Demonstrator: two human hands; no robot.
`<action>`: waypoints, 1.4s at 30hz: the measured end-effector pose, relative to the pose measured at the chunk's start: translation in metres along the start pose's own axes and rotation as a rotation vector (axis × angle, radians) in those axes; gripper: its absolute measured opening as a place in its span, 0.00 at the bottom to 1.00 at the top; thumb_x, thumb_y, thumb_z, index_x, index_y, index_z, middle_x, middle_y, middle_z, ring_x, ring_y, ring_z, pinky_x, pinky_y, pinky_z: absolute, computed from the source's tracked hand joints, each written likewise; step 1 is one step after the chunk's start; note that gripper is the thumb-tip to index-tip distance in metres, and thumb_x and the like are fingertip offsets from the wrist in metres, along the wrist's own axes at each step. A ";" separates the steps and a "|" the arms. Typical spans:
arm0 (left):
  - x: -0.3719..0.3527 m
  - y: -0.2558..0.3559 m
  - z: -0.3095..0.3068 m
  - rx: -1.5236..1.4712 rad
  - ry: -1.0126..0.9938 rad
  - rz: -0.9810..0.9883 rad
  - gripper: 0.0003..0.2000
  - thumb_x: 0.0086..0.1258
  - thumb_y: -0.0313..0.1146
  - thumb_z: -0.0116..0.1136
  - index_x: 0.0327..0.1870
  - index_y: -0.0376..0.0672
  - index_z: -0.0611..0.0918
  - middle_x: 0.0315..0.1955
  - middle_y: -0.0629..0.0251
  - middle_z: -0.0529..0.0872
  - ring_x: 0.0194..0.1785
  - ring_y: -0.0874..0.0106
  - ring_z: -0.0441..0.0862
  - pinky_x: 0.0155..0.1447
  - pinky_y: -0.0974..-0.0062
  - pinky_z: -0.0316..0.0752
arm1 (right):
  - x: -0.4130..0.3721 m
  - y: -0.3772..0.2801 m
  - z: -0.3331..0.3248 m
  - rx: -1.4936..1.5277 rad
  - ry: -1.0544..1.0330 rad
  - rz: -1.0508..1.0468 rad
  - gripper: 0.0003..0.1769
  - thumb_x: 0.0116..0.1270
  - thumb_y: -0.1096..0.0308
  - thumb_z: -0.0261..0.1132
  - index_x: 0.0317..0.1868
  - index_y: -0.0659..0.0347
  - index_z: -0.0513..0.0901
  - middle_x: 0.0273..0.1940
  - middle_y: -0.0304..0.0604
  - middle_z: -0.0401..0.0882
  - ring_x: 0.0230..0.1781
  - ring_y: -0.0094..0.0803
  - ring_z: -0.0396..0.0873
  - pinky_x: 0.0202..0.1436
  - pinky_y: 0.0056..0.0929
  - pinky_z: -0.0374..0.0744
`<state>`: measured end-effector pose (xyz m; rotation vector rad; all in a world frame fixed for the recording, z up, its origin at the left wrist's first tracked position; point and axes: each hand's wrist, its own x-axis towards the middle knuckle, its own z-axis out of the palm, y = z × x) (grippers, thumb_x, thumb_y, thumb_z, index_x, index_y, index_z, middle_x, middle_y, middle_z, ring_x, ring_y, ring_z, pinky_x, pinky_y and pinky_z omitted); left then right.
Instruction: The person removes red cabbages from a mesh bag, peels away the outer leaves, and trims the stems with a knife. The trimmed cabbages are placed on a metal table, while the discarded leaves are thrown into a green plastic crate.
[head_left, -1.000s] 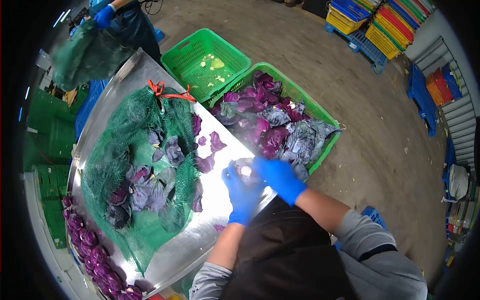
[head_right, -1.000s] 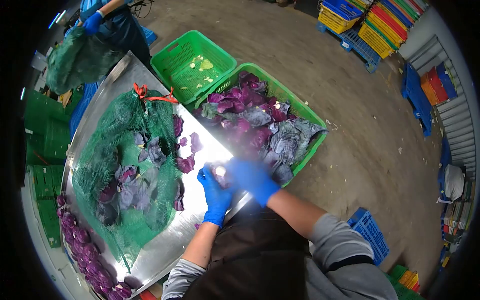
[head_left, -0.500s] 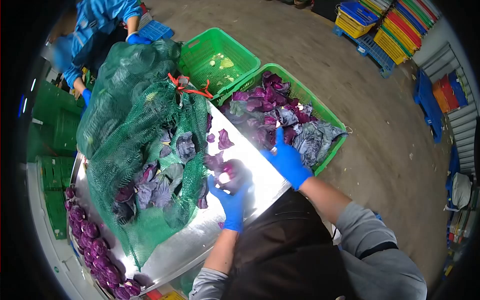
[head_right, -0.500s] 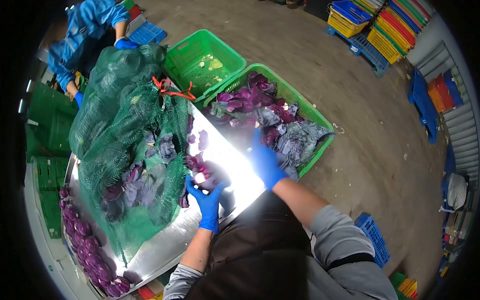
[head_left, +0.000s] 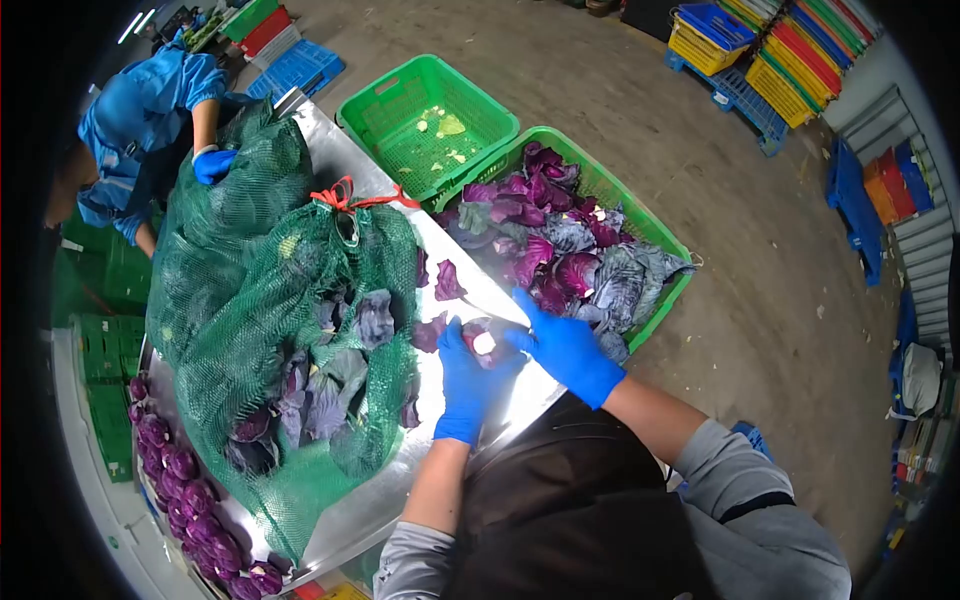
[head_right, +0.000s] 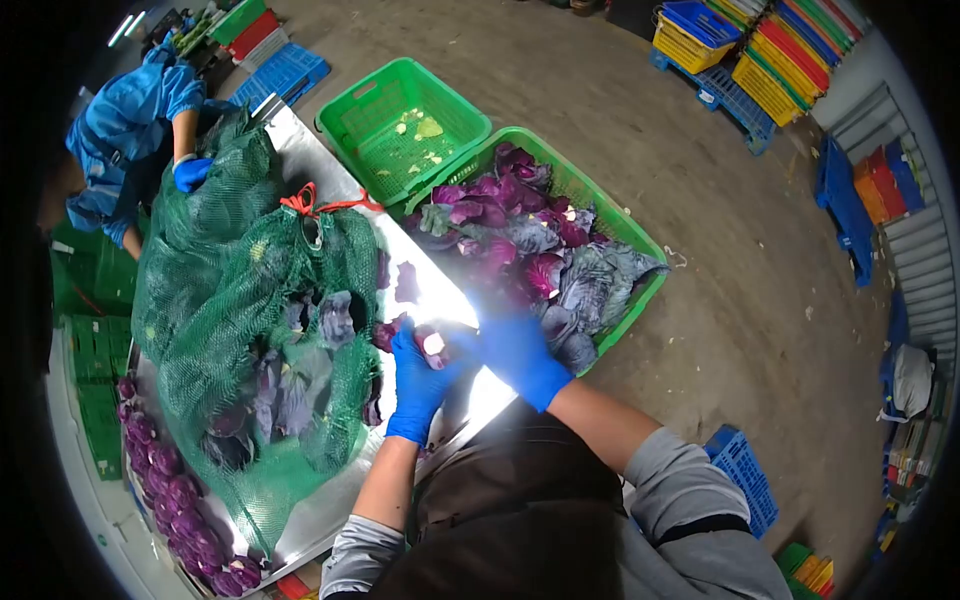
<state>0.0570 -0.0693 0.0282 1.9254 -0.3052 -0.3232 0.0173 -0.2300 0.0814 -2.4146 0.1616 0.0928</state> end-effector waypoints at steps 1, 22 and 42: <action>-0.001 0.001 0.004 0.055 0.049 0.070 0.37 0.43 0.35 0.73 0.53 0.33 0.64 0.44 0.57 0.71 0.48 0.66 0.71 0.55 0.68 0.69 | -0.011 0.019 0.032 -0.263 0.124 -0.140 0.37 0.67 0.54 0.55 0.71 0.59 0.51 0.24 0.48 0.78 0.18 0.42 0.78 0.18 0.42 0.73; -0.040 -0.007 0.019 0.299 0.127 0.068 0.42 0.47 0.35 0.71 0.63 0.36 0.58 0.54 0.57 0.66 0.56 0.66 0.67 0.60 0.67 0.66 | 0.031 0.055 0.035 0.607 -0.126 -0.128 0.24 0.66 0.47 0.54 0.43 0.59 0.84 0.33 0.47 0.84 0.40 0.37 0.82 0.45 0.31 0.77; -0.030 0.013 -0.001 -0.048 0.214 0.041 0.22 0.60 0.38 0.61 0.51 0.38 0.68 0.41 0.60 0.74 0.46 0.69 0.73 0.49 0.70 0.71 | -0.042 -0.001 0.038 -0.209 0.120 -0.267 0.34 0.65 0.54 0.56 0.68 0.58 0.58 0.22 0.44 0.79 0.15 0.39 0.77 0.17 0.35 0.74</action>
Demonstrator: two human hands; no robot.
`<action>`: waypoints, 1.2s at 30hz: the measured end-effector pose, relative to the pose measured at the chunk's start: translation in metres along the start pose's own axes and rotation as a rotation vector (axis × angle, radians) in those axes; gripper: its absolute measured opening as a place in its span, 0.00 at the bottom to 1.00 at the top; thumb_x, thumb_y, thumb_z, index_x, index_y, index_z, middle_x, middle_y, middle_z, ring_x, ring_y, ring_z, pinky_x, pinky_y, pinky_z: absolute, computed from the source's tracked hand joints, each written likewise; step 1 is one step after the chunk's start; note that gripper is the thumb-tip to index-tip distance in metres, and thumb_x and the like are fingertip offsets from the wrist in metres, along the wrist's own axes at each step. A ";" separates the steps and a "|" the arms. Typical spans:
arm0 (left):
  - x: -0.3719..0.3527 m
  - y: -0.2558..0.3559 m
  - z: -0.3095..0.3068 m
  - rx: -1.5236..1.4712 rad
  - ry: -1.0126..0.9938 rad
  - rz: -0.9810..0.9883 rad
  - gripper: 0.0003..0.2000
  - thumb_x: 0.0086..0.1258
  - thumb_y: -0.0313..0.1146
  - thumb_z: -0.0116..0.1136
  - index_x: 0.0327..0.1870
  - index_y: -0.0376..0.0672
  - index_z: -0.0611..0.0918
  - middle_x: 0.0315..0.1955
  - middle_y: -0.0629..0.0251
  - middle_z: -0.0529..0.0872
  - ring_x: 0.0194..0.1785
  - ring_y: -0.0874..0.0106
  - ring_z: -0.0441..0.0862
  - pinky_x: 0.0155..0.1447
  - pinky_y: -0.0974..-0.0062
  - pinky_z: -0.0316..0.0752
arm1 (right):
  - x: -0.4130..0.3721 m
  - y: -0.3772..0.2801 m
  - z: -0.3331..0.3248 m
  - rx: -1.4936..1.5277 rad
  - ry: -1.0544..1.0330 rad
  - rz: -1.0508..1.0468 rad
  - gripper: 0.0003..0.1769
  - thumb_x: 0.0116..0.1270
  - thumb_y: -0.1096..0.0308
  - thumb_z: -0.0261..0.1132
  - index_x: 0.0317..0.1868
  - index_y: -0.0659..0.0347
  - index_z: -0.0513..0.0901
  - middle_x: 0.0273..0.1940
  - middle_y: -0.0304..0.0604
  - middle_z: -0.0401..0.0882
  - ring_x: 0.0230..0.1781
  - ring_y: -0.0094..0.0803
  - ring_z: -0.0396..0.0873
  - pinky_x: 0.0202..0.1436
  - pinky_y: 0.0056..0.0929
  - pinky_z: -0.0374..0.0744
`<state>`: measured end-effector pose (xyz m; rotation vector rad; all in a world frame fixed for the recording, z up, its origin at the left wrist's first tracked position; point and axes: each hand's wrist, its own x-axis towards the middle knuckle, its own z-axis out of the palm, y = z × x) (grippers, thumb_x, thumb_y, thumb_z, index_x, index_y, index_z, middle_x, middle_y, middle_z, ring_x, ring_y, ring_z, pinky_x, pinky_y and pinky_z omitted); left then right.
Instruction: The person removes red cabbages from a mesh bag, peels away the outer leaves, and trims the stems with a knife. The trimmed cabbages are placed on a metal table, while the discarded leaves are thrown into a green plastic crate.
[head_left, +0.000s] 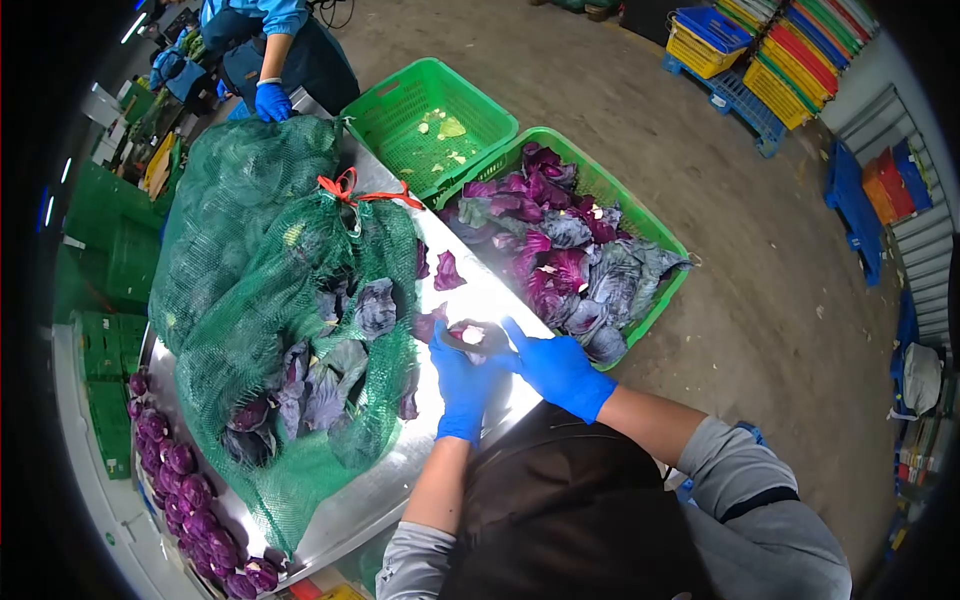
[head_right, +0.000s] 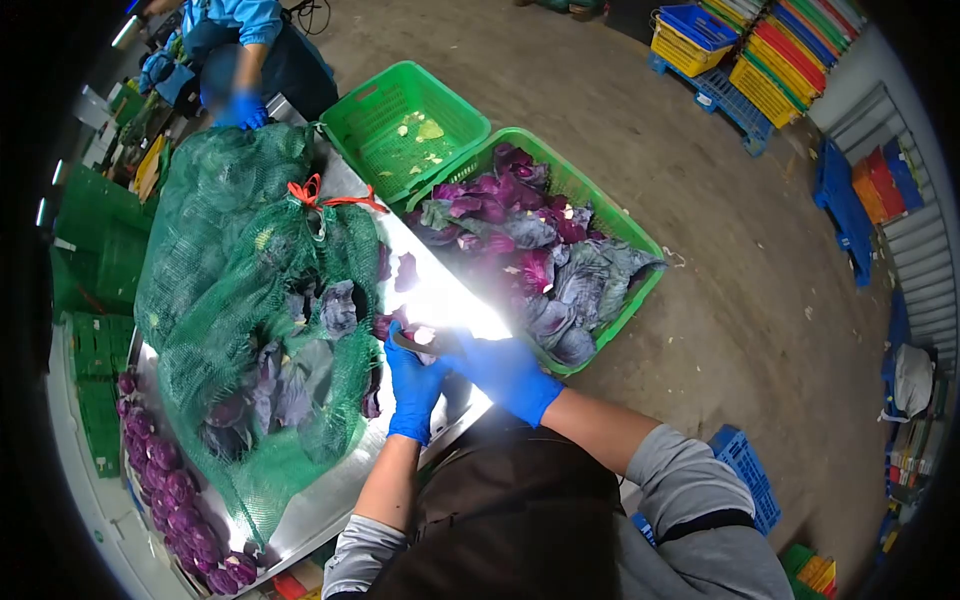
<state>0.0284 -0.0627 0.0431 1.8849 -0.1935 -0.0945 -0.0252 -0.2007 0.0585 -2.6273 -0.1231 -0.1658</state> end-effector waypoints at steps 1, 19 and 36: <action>0.000 -0.001 0.000 0.002 -0.001 0.014 0.20 0.63 0.38 0.58 0.50 0.37 0.68 0.40 0.59 0.74 0.47 0.67 0.72 0.51 0.68 0.70 | 0.002 0.002 0.002 -0.001 0.000 0.003 0.34 0.65 0.54 0.56 0.68 0.58 0.58 0.22 0.44 0.79 0.15 0.39 0.77 0.17 0.35 0.74; -0.005 0.006 -0.022 -0.372 -0.293 -0.158 0.39 0.47 0.28 0.69 0.62 0.39 0.60 0.52 0.58 0.71 0.55 0.70 0.71 0.59 0.73 0.70 | 0.060 0.020 0.021 0.511 -0.307 0.032 0.22 0.58 0.45 0.62 0.43 0.53 0.83 0.34 0.47 0.81 0.35 0.44 0.80 0.38 0.35 0.77; -0.036 -0.039 -0.074 -1.214 0.197 -0.466 0.27 0.63 0.39 0.58 0.62 0.36 0.68 0.59 0.57 0.72 0.61 0.62 0.72 0.65 0.64 0.67 | 0.031 0.057 -0.007 1.438 0.166 0.726 0.06 0.61 0.68 0.65 0.33 0.60 0.80 0.21 0.36 0.75 0.12 0.19 0.68 0.11 0.20 0.63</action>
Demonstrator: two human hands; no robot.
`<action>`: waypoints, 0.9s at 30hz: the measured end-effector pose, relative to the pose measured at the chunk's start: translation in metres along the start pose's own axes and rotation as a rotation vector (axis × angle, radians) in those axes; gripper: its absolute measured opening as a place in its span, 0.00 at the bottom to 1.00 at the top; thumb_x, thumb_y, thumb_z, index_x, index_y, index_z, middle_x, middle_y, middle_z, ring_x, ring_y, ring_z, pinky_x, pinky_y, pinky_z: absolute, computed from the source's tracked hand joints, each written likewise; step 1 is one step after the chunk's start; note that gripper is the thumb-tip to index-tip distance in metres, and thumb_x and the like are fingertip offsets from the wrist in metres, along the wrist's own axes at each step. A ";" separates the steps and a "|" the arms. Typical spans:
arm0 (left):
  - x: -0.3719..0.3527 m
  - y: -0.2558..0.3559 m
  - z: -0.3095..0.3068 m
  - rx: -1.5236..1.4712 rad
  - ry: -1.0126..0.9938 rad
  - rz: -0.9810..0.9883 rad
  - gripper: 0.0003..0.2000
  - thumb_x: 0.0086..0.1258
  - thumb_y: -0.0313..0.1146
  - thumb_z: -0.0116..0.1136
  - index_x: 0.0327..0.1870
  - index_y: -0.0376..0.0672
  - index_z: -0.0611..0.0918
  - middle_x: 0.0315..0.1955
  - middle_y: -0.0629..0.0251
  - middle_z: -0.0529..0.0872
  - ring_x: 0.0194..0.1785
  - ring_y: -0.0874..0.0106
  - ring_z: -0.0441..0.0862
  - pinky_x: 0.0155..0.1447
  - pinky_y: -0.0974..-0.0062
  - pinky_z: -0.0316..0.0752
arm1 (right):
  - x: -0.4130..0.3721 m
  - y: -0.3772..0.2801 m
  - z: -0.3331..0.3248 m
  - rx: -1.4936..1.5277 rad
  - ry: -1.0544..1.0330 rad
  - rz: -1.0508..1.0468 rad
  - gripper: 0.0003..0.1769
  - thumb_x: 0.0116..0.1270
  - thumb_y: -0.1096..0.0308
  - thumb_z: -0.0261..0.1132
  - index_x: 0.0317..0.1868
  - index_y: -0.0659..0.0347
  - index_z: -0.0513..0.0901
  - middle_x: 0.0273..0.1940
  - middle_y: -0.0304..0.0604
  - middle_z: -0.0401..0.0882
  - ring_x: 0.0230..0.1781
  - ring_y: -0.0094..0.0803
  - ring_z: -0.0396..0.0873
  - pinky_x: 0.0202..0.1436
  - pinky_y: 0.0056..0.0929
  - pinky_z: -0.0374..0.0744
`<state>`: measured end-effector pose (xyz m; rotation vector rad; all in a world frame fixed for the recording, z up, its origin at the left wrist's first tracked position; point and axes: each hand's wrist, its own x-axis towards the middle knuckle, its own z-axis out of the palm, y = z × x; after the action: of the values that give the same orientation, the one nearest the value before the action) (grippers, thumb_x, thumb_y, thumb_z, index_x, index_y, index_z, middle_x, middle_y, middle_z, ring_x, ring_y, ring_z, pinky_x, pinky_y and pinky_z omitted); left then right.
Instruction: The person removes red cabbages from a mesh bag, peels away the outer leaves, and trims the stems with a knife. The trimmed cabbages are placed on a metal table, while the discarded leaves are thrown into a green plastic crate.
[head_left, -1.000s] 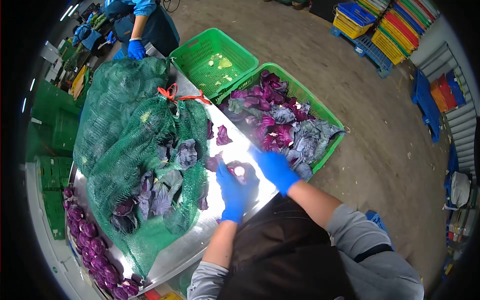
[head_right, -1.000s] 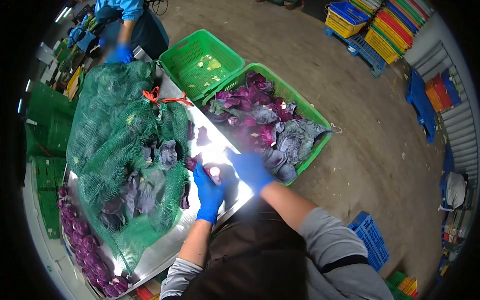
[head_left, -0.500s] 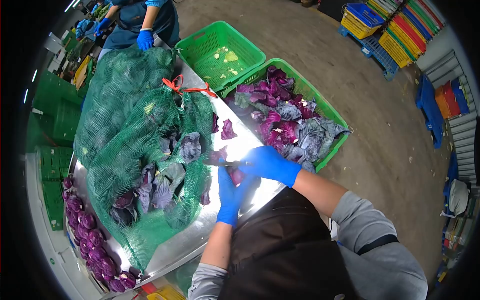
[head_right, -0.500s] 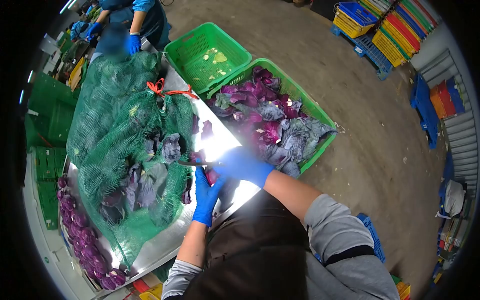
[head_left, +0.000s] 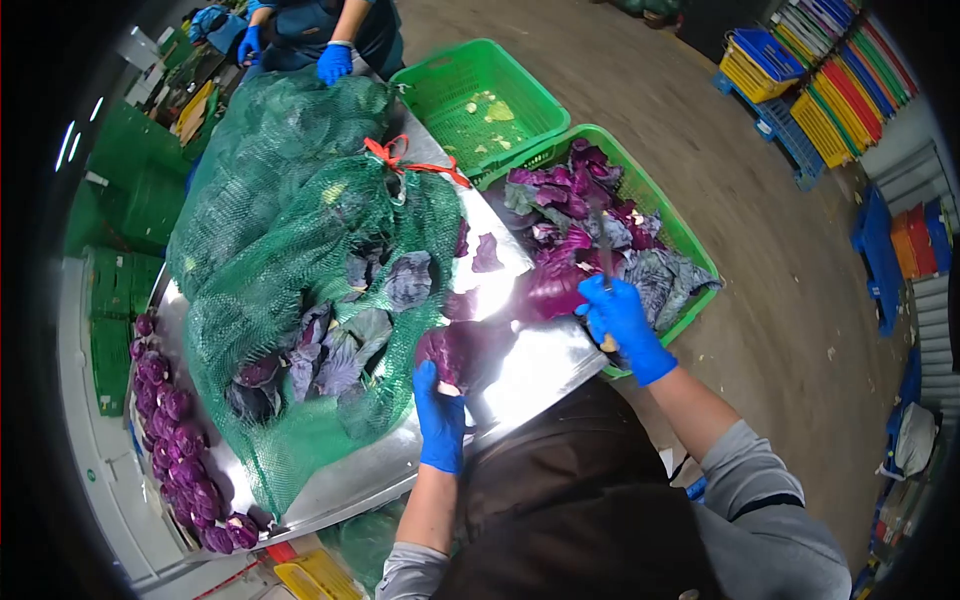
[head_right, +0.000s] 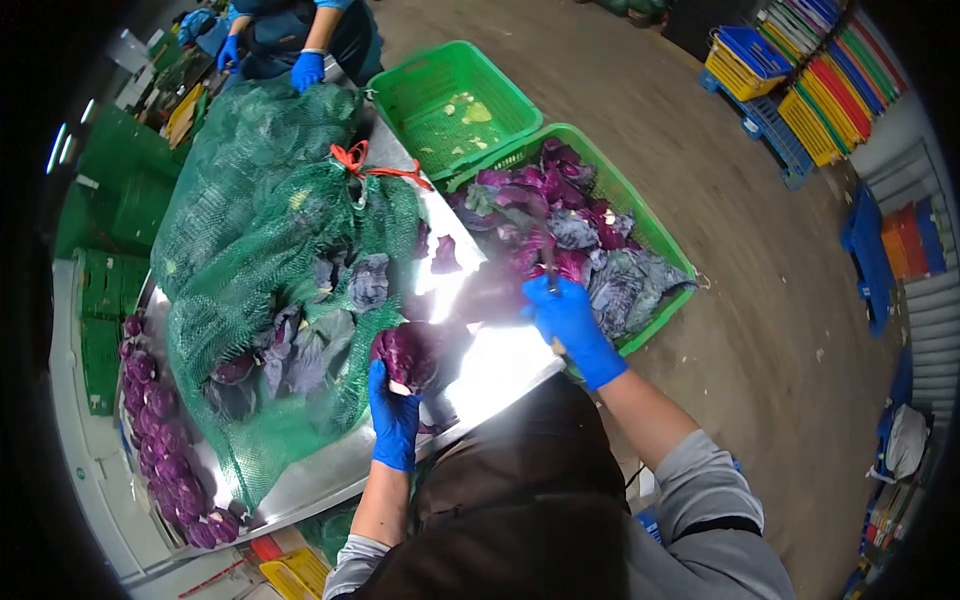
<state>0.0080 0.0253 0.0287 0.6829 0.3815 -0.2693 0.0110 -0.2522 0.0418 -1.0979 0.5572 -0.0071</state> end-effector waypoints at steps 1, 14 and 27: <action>0.004 0.004 0.002 -0.002 0.002 0.013 0.27 0.63 0.39 0.58 0.62 0.36 0.68 0.59 0.57 0.72 0.61 0.62 0.72 0.65 0.64 0.67 | 0.000 -0.014 -0.002 -0.001 -0.013 -0.001 0.06 0.61 0.68 0.65 0.33 0.60 0.80 0.21 0.36 0.75 0.12 0.19 0.68 0.11 0.20 0.63; 0.008 0.011 0.041 -0.405 0.007 -0.273 0.26 0.64 0.54 0.43 0.58 0.49 0.72 0.56 0.61 0.75 0.58 0.60 0.71 0.55 0.51 0.69 | -0.040 -0.055 0.084 -0.535 -0.505 -0.457 0.44 0.52 0.62 0.72 0.69 0.54 0.61 0.65 0.42 0.65 0.50 0.30 0.76 0.51 0.30 0.75; -0.002 0.017 0.050 -0.680 -0.057 -0.388 0.27 0.66 0.52 0.47 0.57 0.38 0.70 0.53 0.51 0.74 0.56 0.57 0.73 0.60 0.49 0.68 | -0.018 -0.056 0.077 -0.550 -0.499 -0.555 0.30 0.58 0.69 0.68 0.62 0.61 0.70 0.56 0.44 0.74 0.53 0.30 0.74 0.55 0.28 0.73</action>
<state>0.0248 0.0054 0.0744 -0.0721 0.5148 -0.4942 0.0433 -0.2086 0.1230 -1.6948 -0.2261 -0.0642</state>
